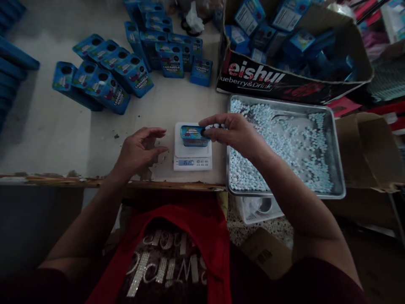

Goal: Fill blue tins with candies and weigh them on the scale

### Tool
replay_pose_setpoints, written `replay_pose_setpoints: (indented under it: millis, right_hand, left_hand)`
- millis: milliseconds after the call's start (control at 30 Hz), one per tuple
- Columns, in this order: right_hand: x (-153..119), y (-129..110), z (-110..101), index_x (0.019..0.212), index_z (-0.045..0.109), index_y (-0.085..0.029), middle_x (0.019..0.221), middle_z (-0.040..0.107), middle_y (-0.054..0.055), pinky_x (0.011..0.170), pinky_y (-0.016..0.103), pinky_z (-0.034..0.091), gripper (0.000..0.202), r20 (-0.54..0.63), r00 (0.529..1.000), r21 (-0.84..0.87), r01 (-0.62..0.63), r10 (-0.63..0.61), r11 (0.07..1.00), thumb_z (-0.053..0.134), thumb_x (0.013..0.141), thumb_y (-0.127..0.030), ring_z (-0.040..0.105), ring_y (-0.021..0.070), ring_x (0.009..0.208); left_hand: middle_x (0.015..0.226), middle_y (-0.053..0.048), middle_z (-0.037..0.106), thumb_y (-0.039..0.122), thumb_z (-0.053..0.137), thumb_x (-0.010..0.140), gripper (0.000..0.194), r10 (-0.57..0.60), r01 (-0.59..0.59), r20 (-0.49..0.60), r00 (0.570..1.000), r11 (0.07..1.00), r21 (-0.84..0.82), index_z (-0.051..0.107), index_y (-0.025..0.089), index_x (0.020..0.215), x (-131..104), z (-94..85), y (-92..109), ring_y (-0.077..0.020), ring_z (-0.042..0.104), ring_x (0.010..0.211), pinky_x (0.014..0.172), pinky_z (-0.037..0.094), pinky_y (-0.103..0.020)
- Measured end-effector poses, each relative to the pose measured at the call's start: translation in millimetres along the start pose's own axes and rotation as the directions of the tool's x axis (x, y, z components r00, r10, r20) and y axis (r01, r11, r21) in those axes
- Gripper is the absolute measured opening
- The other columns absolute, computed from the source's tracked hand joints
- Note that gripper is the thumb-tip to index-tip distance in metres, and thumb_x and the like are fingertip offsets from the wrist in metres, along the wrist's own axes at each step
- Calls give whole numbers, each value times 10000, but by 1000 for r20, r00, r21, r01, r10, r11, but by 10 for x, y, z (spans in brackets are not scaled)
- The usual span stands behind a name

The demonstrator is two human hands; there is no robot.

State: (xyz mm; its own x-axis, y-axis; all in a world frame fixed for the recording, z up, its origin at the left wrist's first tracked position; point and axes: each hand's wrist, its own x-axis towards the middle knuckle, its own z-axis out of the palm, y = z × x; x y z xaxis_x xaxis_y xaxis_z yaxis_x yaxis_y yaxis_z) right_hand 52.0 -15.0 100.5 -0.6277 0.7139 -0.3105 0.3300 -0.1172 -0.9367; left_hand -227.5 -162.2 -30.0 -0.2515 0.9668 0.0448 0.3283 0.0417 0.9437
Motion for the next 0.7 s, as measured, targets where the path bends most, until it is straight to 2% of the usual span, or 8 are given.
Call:
replay_pose_setpoints:
  millis: [67,167,300,400,533,633,700]
  right_hand:
    - [-6,25,0,1128,884,-182,640,578,-39,496,254,287,359,1,1000,8,-1,1,1000,1023,853,-365,491,105,594]
    - [0,50,-38,1047,881,-186,654,583,-29,488,238,286,289,-39,999,108,19,-15,994,1011,878,-381,443,83,573]
    - [5,139,-273,1008,852,-242,703,583,-38,463,203,295,238,-103,994,334,-4,40,943,1011,882,-365,388,60,553]
    - [-15,357,-567,1012,804,-297,751,594,-44,443,205,315,198,-144,983,440,-41,115,897,973,908,-297,396,72,547]
    - [-76,789,-891,952,757,-293,835,661,-2,479,241,426,187,-229,961,474,-27,153,880,925,886,-243,561,129,656]
    - [-167,1032,-961,922,743,-278,837,660,-1,501,205,459,241,-232,949,563,-49,214,825,919,827,-144,561,109,665]
    - [-256,1122,-932,936,758,-267,802,624,-23,489,146,425,285,-199,942,648,-81,270,757,914,808,-66,483,53,601]
  left_hand:
    - [1339,-126,821,592,976,859,593,1,-1,-7,1000,1000,4,840,242,1318,5,-9,20,-334,784,1272,1168,651,-511]
    - [1316,-119,827,623,969,871,589,12,-12,-22,1000,1000,3,845,234,1296,11,-8,50,-319,790,1246,1167,653,-500]
    - [1316,-115,828,593,965,900,538,46,-46,-26,999,999,5,846,231,1279,16,9,91,-304,787,1247,1159,660,-472]
    - [1330,-116,827,516,975,912,495,79,-78,-29,996,997,23,842,229,1292,24,11,139,-304,790,1253,1145,662,-467]
    - [1348,-109,824,353,989,900,460,91,-90,-22,996,993,75,828,233,1314,38,5,246,-312,786,1279,1150,656,-480]
    - [1366,-99,822,267,978,896,482,117,-115,-12,993,989,96,818,229,1349,37,27,332,-317,784,1309,1159,645,-481]
    - [1379,-92,821,247,951,923,485,148,-146,-12,989,985,92,812,222,1387,31,59,379,-309,787,1323,1151,639,-463]
